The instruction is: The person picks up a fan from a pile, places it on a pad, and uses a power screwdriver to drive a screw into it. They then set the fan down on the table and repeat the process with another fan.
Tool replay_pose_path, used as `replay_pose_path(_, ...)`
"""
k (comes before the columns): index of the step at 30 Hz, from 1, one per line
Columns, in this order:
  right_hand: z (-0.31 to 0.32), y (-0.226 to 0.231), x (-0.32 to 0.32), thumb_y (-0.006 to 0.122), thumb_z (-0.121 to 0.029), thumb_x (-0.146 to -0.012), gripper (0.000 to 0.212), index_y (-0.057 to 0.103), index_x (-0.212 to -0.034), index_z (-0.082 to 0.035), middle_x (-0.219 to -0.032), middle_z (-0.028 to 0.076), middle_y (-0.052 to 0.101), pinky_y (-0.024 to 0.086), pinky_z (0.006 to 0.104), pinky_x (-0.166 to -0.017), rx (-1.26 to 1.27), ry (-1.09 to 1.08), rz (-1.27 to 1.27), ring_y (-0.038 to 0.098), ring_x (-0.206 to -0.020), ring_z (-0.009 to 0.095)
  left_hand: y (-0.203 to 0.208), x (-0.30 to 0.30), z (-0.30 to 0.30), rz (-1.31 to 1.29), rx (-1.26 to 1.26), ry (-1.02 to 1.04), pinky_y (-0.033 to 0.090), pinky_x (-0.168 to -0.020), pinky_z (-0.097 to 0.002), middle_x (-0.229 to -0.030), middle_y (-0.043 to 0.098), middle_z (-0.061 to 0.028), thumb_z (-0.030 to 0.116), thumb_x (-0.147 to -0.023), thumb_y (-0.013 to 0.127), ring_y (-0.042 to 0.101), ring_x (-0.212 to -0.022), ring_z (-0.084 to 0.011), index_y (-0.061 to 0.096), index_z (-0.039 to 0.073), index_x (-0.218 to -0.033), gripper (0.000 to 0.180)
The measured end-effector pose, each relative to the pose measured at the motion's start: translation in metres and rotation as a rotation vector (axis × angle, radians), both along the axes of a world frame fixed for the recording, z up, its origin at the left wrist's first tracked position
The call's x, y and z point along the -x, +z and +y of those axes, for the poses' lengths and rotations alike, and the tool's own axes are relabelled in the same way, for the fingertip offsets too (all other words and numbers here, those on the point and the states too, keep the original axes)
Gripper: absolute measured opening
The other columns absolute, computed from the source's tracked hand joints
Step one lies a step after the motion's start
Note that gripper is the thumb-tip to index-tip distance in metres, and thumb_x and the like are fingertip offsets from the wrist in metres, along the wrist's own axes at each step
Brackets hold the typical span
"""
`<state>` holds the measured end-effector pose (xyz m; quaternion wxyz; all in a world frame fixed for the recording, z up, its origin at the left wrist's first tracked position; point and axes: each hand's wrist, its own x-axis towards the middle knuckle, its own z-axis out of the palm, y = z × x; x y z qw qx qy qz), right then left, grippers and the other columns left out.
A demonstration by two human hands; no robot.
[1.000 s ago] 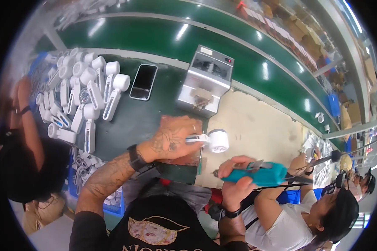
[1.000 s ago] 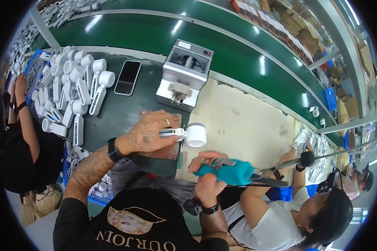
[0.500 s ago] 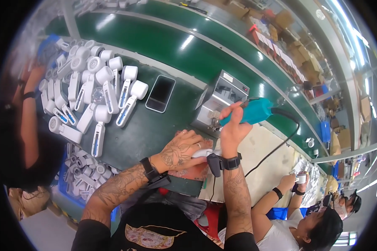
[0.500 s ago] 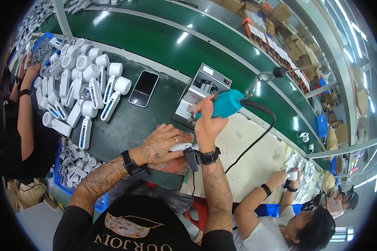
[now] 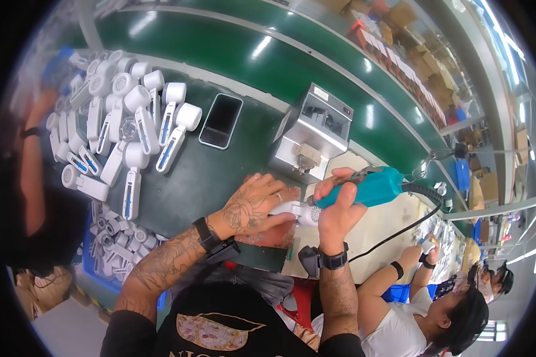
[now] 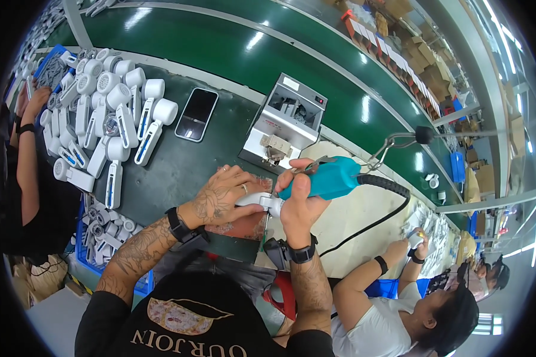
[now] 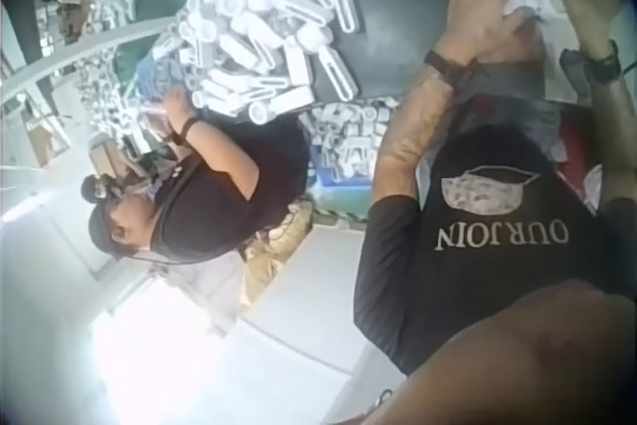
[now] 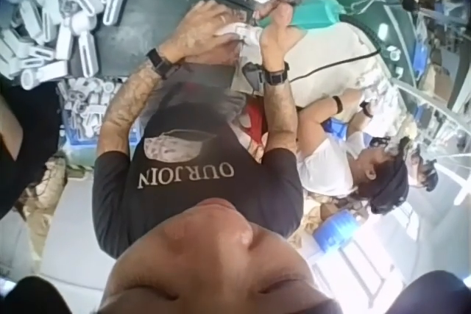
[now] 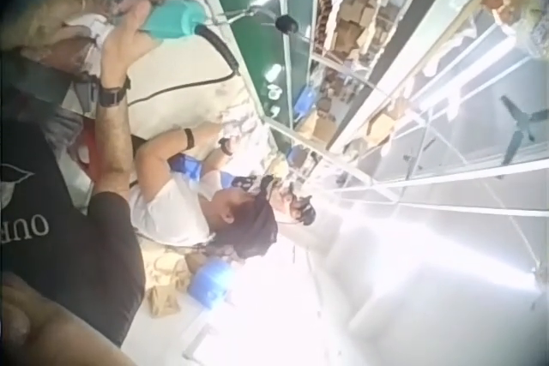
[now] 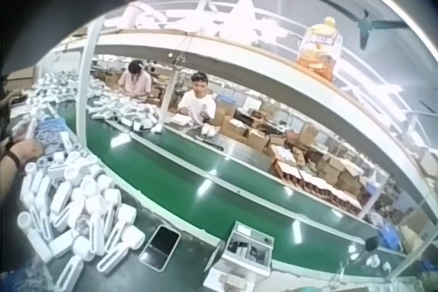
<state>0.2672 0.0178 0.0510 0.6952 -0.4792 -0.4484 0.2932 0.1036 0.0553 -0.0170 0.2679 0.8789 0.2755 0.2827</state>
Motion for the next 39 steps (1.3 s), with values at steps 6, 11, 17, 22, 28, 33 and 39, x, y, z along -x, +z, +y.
replay_pose_path(6, -0.001, -0.011, -0.001, 0.063, -0.052, -0.093, 0.057, 0.054, -0.106, 0.003, -0.068, 0.006, 0.052, 0.044, 0.0305, -0.054, 0.001, 0.002, -0.010, 0.053, -0.058, 0.018, -0.002, 0.002, 0.002, 0.009, -0.004, 0.006, 0.042, -0.095, -0.0447, -0.114, 0.061, -0.0028, 0.043, -0.085, 0.070, 0.055, -0.106, -0.0246, 0.066, 0.017, -0.123, 0.046)
replay_pose_path(11, 0.000, -0.016, 0.001, 0.065, -0.052, -0.092, 0.056, 0.053, -0.102, 0.003, -0.068, 0.007, 0.052, 0.044, 0.0310, -0.053, 0.019, -0.012, 0.003, 0.053, -0.058, 0.018, -0.001, 0.004, 0.003, 0.020, -0.015, -0.027, 0.041, -0.096, -0.0461, -0.112, 0.060, -0.0065, 0.043, -0.088, 0.065, 0.053, -0.105, -0.0269, 0.060, 0.013, -0.129, 0.051)
replay_pose_path(17, 0.005, -0.029, 0.006, 0.065, -0.046, -0.094, 0.047, 0.050, -0.093, -0.002, -0.068, 0.006, 0.051, 0.044, 0.0308, -0.053, -0.035, -0.007, 0.092, 0.051, -0.058, 0.017, 0.006, 0.005, 0.006, 0.058, -0.108, 0.000, 0.042, -0.090, -0.0442, -0.105, 0.059, -0.0082, 0.042, -0.086, 0.067, 0.054, -0.100, -0.0277, 0.061, 0.010, -0.126, 0.051)
replay_pose_path(22, -0.003, -0.031, -0.002, 0.063, -0.043, -0.096, 0.042, 0.050, -0.093, -0.003, -0.068, 0.006, 0.050, 0.044, 0.0305, -0.053, -0.052, 0.024, 0.117, 0.050, -0.057, 0.017, 0.001, -0.007, 0.005, 0.005, -0.159, -0.041, 0.042, -0.084, -0.0415, -0.106, 0.058, -0.0081, 0.045, -0.089, 0.064, 0.053, -0.097, -0.0283, 0.068, 0.009, -0.111, 0.043)
replay_pose_path(28, 0.002, -0.024, 0.001, 0.062, -0.049, -0.095, 0.049, 0.051, -0.101, -0.001, -0.065, 0.004, 0.049, 0.043, 0.0294, -0.052, 0.021, 0.015, 0.066, 0.051, -0.057, 0.016, -0.001, 0.004, 0.002, 0.050, -0.143, -0.016, 0.042, -0.086, -0.0421, -0.108, 0.057, -0.0089, 0.045, -0.091, 0.062, 0.052, -0.098, -0.0284, 0.064, 0.011, -0.125, 0.048)
replay_pose_path(33, -0.007, 0.004, 0.003, 0.059, -0.052, -0.096, 0.052, 0.051, -0.104, -0.001, -0.066, 0.004, 0.049, 0.044, 0.0284, -0.055, -0.032, -0.060, 0.047, 0.052, -0.058, 0.016, 0.000, 0.007, -0.005, -0.048, -0.135, -0.007, 0.041, -0.093, -0.0431, -0.108, 0.056, -0.0104, 0.043, -0.091, 0.060, 0.050, -0.103, -0.0285, 0.062, 0.007, -0.120, 0.046)
replay_pose_path(39, 0.006, 0.009, -0.003, 0.059, -0.050, -0.097, 0.050, 0.051, -0.105, -0.001, -0.068, 0.004, 0.050, 0.044, 0.0281, -0.054, -0.062, -0.069, -0.014, 0.052, -0.058, 0.015, 0.000, 0.002, -0.004, 0.014, -0.079, -0.029, 0.041, -0.092, -0.0428, -0.105, 0.056, -0.0103, 0.042, -0.089, 0.061, 0.051, -0.102, -0.0289, 0.062, 0.008, -0.119, 0.045)
